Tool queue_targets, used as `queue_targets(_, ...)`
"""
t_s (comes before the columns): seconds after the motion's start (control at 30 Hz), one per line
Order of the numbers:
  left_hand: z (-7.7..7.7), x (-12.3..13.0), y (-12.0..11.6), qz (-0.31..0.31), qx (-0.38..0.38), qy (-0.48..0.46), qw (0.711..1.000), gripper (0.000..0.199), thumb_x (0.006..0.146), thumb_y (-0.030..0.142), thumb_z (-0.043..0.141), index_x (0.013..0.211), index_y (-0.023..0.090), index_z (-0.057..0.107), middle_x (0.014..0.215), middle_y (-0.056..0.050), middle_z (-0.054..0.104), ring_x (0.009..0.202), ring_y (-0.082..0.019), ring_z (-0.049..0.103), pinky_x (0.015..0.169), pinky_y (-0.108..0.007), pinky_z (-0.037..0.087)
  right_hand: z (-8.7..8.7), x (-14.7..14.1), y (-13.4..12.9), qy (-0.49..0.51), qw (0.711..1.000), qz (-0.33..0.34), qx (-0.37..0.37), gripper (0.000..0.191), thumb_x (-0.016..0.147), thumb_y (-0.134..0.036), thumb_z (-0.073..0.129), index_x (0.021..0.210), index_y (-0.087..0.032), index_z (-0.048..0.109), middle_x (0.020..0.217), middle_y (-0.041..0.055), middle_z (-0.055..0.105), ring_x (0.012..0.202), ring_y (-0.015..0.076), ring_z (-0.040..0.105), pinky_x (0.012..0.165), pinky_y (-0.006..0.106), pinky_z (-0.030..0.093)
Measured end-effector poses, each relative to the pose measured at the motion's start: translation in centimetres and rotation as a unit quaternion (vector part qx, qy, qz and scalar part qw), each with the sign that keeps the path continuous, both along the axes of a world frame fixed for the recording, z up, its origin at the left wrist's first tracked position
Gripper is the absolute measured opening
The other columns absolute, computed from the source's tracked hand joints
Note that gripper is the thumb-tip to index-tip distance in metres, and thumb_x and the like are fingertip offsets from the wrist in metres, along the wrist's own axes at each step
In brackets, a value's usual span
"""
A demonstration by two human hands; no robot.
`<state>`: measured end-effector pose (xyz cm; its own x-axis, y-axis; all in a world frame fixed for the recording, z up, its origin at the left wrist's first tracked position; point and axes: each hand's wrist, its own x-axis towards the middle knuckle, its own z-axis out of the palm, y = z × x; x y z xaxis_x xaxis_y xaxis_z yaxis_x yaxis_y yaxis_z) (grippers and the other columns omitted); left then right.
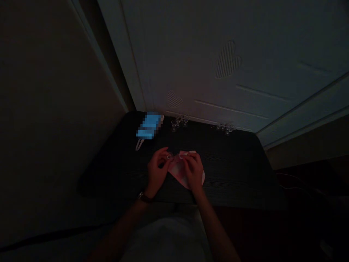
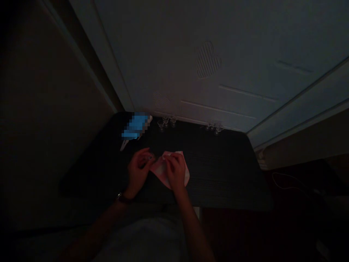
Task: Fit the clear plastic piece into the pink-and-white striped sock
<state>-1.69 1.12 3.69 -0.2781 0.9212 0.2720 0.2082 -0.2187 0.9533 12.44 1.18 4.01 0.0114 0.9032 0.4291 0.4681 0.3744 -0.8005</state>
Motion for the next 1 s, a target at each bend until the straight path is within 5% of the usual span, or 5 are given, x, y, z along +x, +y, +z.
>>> queue_targets(0.3, -0.8, 0.1, 0.4, -0.115, -0.057, -0.006, 0.992, 0.028, 0.078, 0.03, 0.054, 0.104, 0.02, 0.054, 0.087, -0.003, 0.059, 0.064, -0.012, 0.058, 0.054, -0.021, 0.047, -0.6, 0.2, 0.6, 0.04, 0.999, -0.016, -0.015, 0.015, 0.083, -0.018, 0.048, 0.086, -0.021, 0.063, 0.087, 0.0029, 0.055, 0.085, 0.0154, 0.053, 0.078, 0.029, 0.043)
queue_targets(0.73, -1.4, -0.3, 0.8, -0.116, 0.015, 0.061, 0.991, 0.022, 0.075, 0.026, 0.058, 0.096, 0.022, 0.06, 0.094, -0.003, 0.058, 0.083, -0.016, 0.057, 0.067, -0.026, 0.049, -0.6, 0.3, -0.2, -0.021, 0.998, 0.058, 0.028, 0.018, 0.081, -0.015, 0.052, 0.09, -0.022, 0.066, 0.092, 0.0037, 0.058, 0.09, 0.0152, 0.053, 0.081, 0.028, 0.042)
queue_targets(1.0, -1.4, -0.2, 0.9, -0.116, 0.029, 0.079, 0.99, 0.024, 0.075, 0.029, 0.057, 0.097, 0.022, 0.06, 0.091, -0.003, 0.06, 0.082, -0.016, 0.058, 0.067, -0.026, 0.049, -1.2, 0.1, 0.0, -0.092, 0.995, 0.0, 0.034, 0.016, 0.08, -0.016, 0.051, 0.085, -0.02, 0.065, 0.086, 0.0049, 0.057, 0.086, 0.0175, 0.051, 0.079, 0.03, 0.041)
